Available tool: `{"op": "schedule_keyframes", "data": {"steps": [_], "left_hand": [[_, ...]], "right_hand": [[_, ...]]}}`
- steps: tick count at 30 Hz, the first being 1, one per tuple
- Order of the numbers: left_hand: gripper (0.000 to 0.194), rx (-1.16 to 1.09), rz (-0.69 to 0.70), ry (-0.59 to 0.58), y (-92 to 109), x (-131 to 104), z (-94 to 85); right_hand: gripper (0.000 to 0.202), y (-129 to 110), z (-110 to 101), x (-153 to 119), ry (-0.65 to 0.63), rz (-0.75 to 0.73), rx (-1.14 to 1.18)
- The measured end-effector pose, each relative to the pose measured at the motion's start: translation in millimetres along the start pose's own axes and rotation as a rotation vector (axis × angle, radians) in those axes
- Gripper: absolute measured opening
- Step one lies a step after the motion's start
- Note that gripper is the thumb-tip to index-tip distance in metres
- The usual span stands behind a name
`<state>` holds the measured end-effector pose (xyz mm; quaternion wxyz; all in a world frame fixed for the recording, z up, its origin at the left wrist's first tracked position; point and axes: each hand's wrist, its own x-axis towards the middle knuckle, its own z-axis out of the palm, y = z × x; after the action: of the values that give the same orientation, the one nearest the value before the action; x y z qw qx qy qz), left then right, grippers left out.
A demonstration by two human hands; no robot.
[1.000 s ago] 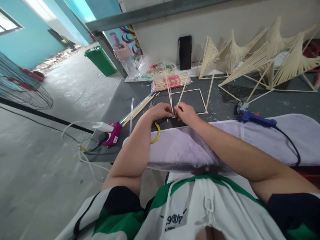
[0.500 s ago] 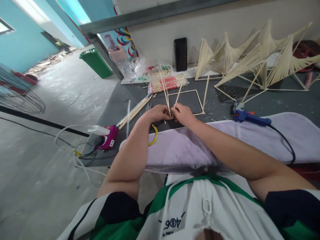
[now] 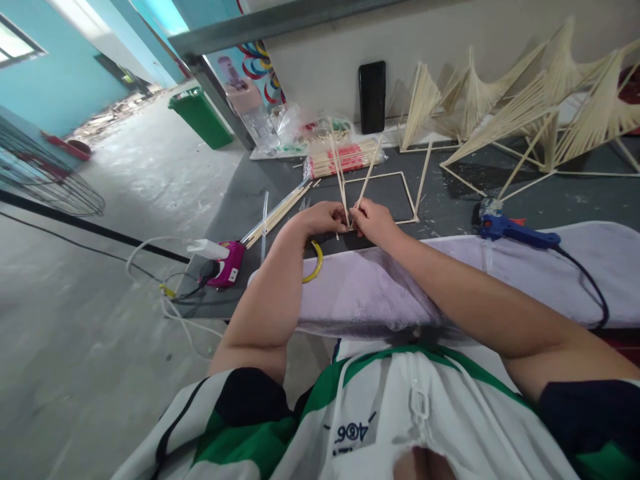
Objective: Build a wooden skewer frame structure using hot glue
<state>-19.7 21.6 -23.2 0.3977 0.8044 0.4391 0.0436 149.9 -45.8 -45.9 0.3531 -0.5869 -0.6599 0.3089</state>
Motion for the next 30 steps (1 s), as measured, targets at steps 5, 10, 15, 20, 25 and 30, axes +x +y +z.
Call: {"op": "schedule_keyframes", "data": {"steps": [5,10,15,20,25,30], "left_hand": [[0.021,-0.007,0.023,0.011,-4.9,2.0,-0.1],[0.023,-0.021,0.031,0.021,-8.5,4.8,4.8],[0.019,-0.007,0.038,0.020,-6.8,4.4,3.9],[0.020,0.006,0.022,0.010,-6.2,5.0,2.5],[0.021,0.011,0.021,0.016,-4.4,4.7,2.6],[0.022,-0.030,0.035,-0.010,-5.1,5.1,3.1]], "right_hand": [[0.015,-0.4,-0.1,0.4,0.000,0.003,0.010],[0.016,0.9,0.9,1.1,0.001,0.003,0.026],[0.016,1.5,1.3,1.5,-0.007,-0.003,0.038],[0.016,3.0,2.8,2.3,-0.004,0.000,0.031],[0.014,3.7,3.2,2.0,0.004,0.000,0.036],[0.015,3.8,3.2,1.5,0.013,-0.019,0.026]]}}
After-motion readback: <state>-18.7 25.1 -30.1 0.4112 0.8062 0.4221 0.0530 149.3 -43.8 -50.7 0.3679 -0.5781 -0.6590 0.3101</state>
